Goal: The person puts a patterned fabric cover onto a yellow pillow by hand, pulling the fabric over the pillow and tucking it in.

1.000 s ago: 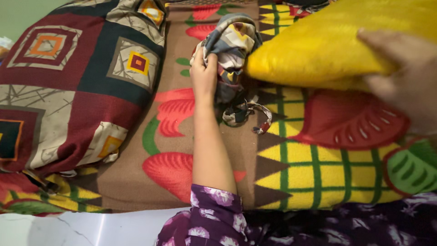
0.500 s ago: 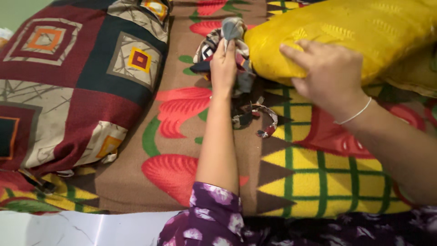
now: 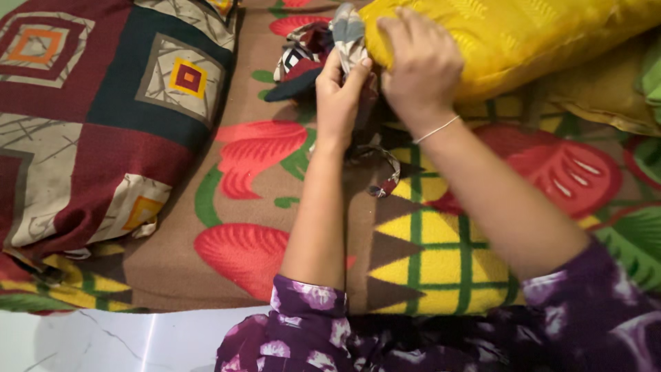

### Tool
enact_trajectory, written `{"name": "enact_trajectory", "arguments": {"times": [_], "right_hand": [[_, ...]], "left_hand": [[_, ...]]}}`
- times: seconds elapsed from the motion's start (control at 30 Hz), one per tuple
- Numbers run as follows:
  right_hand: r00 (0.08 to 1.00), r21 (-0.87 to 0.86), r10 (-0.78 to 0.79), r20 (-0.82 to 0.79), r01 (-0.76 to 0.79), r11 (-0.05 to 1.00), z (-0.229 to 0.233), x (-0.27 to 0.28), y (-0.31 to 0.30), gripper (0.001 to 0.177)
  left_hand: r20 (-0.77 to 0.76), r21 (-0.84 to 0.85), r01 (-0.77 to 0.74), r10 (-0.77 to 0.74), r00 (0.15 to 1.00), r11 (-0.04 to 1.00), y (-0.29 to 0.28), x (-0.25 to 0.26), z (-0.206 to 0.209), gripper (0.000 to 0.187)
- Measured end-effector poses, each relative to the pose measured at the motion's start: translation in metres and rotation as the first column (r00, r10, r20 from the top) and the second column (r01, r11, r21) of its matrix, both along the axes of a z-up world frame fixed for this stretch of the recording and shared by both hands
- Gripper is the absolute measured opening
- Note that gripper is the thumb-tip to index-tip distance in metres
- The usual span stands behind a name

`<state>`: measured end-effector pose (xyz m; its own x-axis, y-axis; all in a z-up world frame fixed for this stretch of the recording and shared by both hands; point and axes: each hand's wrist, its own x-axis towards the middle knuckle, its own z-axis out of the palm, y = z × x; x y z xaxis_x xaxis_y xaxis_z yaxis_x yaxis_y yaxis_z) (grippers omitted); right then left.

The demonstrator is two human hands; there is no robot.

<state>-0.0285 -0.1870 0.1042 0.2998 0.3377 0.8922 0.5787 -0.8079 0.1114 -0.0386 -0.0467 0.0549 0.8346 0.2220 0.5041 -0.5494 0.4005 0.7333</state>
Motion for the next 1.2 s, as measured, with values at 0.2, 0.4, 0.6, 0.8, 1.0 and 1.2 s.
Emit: {"name": "enact_trajectory", "arguments": {"times": [0.2,0.4,0.6,0.8,1.0,1.2], "right_hand": [[0.999,-0.049,-0.047,0.013,0.047,0.998,-0.049,-0.021,0.005,0.04],[0.916,-0.147,0.234,-0.326,-0.294,0.944,-0.045,-0.073,-0.039,0.068],[0.863,-0.253,0.262,-0.432,-0.395,0.883,-0.05,-0.094,-0.096,0.074],[1.0,-0.414,-0.004,-0.028,-0.008,0.91,-0.052,-0.055,-0.096,0.063],[0.994,-0.187,0.082,-0.068,-0.093,0.978,-0.01,-0.006,-0.059,0.056],[0.998,-0.195,-0.031,-0.057,0.019,0.981,0.022,0.047,-0.001,0.05]], "left_hand": [[0.129,0.366,-0.379,0.357,0.925,0.85,0.01,-0.008,-0.008,0.026],[0.184,0.59,-0.481,0.472,0.862,0.649,0.008,-0.017,-0.007,0.036],[-0.041,0.545,-0.469,0.581,0.813,0.695,0.011,-0.032,0.009,0.066],[-0.133,0.89,-0.242,0.728,0.673,0.386,0.024,-0.038,0.01,0.062],[-0.119,0.738,-0.379,0.662,0.74,0.557,0.019,-0.034,0.012,0.05],[0.242,0.405,-0.24,0.15,0.959,0.882,-0.06,-0.058,0.02,0.022]]}}
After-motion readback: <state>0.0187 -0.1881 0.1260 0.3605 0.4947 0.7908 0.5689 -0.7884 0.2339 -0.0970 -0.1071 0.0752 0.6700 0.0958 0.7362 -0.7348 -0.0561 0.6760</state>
